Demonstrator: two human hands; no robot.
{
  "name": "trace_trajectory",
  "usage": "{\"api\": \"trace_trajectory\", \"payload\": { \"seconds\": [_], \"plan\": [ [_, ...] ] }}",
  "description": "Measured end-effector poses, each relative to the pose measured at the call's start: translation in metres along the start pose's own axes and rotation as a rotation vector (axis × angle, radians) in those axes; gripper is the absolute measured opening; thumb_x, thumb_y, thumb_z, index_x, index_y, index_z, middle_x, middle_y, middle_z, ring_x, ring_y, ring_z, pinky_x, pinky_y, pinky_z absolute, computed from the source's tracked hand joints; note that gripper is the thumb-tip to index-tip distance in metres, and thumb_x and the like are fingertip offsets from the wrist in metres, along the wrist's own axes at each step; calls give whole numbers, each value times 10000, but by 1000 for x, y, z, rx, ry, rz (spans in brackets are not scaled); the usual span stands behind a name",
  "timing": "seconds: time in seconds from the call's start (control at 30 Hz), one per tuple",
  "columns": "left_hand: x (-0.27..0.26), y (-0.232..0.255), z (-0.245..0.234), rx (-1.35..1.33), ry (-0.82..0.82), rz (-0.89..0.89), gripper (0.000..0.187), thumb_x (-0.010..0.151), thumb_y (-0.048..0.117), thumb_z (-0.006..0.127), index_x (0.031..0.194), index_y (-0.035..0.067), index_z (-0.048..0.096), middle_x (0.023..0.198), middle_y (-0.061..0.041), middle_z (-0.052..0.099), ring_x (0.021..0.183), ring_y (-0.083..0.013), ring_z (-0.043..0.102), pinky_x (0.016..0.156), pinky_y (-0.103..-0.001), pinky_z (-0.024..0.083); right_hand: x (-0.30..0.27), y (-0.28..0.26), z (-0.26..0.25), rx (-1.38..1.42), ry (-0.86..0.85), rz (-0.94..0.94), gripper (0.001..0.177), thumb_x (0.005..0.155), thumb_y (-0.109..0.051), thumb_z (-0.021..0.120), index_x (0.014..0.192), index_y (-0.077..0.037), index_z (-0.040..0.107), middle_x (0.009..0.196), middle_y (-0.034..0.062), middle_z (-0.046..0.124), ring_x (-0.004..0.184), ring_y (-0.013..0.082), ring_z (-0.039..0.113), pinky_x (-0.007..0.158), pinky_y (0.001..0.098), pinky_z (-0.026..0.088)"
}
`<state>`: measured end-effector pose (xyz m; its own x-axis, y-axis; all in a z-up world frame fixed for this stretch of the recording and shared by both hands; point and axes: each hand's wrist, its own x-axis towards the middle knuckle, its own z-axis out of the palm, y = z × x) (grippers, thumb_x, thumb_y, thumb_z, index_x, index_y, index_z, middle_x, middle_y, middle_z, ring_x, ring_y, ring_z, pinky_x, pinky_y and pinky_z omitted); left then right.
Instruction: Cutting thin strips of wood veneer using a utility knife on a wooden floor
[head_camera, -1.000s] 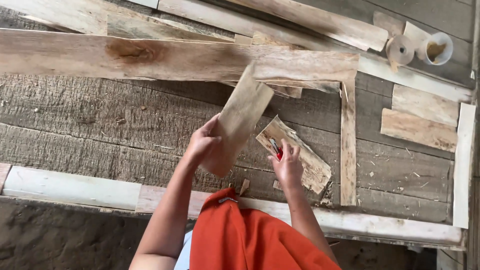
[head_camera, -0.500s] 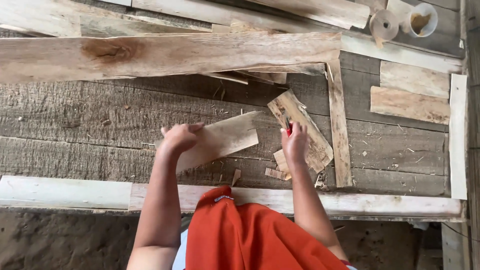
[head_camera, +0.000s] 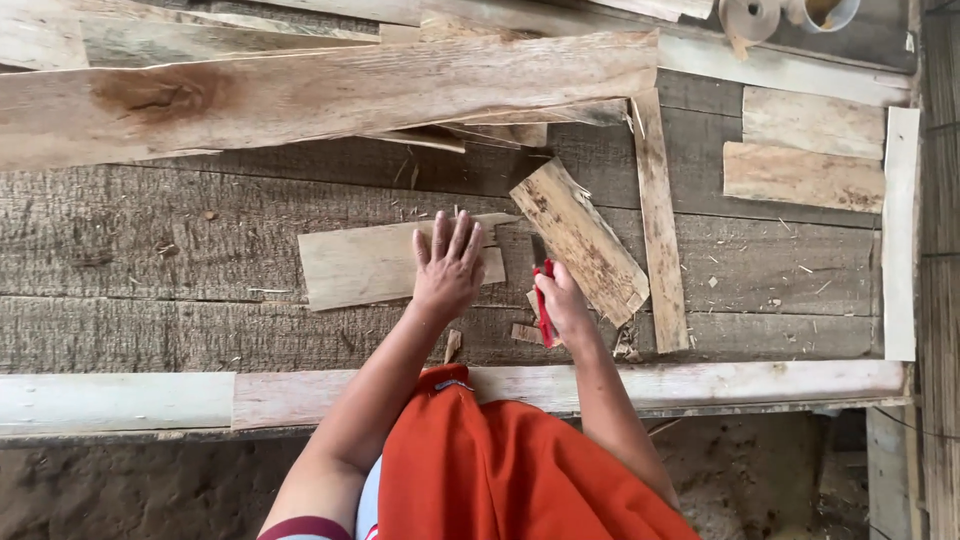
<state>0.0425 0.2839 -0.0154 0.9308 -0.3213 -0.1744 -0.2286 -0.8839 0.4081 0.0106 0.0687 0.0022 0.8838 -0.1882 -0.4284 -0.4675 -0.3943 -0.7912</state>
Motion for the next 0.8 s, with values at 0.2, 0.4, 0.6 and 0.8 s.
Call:
{"api": "trace_trajectory", "payload": {
  "seconds": [0.2, 0.4, 0.6, 0.8],
  "plan": [
    [13, 8, -4, -73, -98, -83, 717, 979, 399, 425, 1657, 277, 226, 1745, -82, -11, 1548, -432, -165, 1152, -724, -107, 8, -23, 24, -272, 2, 28, 270, 988, -401, 466, 1139, -179, 490, 608, 89, 696, 593, 311, 739, 616, 436, 588],
    [24, 9, -8, -59, -182, -143, 810, 903, 435, 443, 1656, 327, 164, 1740, -72, -77, 1539, -461, -191, 1142, -771, -60, 30, -35, 55, -821, -4, -111, 295, 1042, -392, 348, 1217, -157, 381, 800, 208, 717, 795, 420, 747, 724, 521, 583],
    [31, 17, -27, -108, -247, -192, 742, 929, 448, 366, 1643, 370, 183, 1739, -67, -89, 1527, -478, -210, 1124, -787, -76, 41, -43, 58, -866, -34, -127, 463, 1048, -375, 307, 1401, -74, 307, 874, 253, 718, 852, 450, 740, 756, 568, 570],
    [37, 17, -25, -153, -270, -220, 733, 947, 508, 391, 1641, 386, 188, 1738, -61, -116, 1521, -486, -219, 1113, -795, -75, 49, -48, 62, -975, -105, -113, 494, 1046, -360, 300, 1416, -33, 298, 855, 239, 724, 899, 445, 734, 799, 580, 565]
  ]
}}
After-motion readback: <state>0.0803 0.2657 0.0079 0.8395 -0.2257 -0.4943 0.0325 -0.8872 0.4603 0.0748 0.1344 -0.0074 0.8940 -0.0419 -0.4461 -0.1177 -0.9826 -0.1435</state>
